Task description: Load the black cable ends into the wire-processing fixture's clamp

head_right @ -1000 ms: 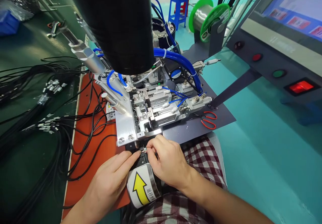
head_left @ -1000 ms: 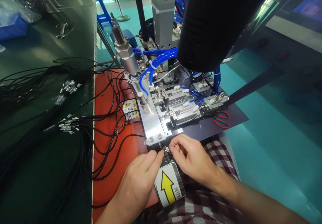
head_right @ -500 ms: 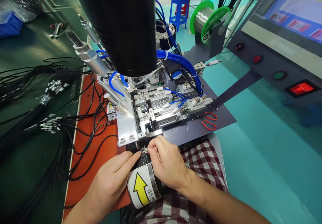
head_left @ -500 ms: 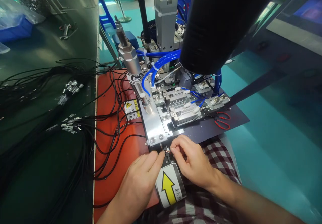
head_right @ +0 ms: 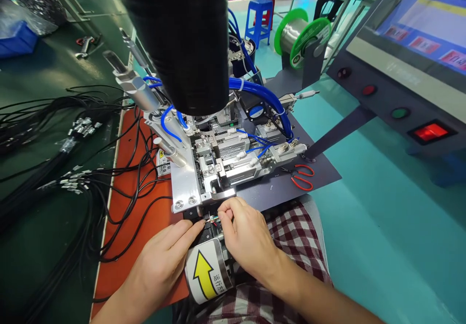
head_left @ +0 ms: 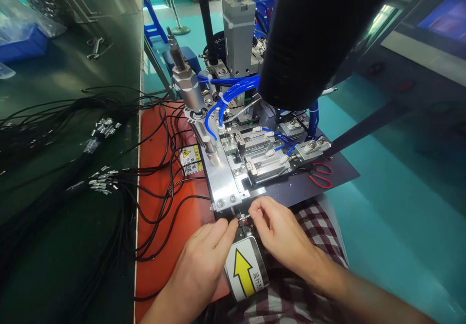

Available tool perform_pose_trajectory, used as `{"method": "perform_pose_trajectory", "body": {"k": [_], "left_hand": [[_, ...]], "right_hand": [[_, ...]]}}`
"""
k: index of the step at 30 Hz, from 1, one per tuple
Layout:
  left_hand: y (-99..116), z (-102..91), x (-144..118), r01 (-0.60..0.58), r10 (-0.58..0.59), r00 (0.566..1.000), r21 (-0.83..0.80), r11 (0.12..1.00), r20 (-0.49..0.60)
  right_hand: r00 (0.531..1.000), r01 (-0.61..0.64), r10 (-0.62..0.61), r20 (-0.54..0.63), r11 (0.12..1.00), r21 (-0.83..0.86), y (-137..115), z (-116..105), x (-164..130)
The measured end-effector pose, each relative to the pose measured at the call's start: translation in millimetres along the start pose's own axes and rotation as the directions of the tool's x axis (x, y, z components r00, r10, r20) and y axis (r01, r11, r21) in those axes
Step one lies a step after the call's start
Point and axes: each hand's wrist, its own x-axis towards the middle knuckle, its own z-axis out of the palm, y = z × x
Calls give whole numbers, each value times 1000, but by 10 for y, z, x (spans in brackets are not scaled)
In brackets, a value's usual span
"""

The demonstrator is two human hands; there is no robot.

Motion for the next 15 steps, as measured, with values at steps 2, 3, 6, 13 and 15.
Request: {"method": "perform_pose_trajectory", "body": {"k": [2, 3, 6, 13, 15], "left_hand": [[3, 5, -18, 2, -2, 1000, -4, 1000, -6], [5, 8, -28, 4, -4, 1000, -5, 1000, -5], [11, 13, -43, 9, -9, 1000, -6, 1000, 0], [5, 8, -8, 7, -6, 1000, 12, 1000, -15], [2, 2, -10, -4, 5, 1000, 14, 1000, -21]], "right_hand": [[1000, 5, -5, -4, 1000, 20, -87, -34, 17], [1000, 0, 0, 3, 1000, 29, -129, -39, 28], [998, -58, 56, 31, 997, 52, -193, 2, 61], [995, -90, 94, -10, 974, 209, -32, 139, 44], [996, -86, 89, -1, 969, 231, 1, 120, 29]]}}
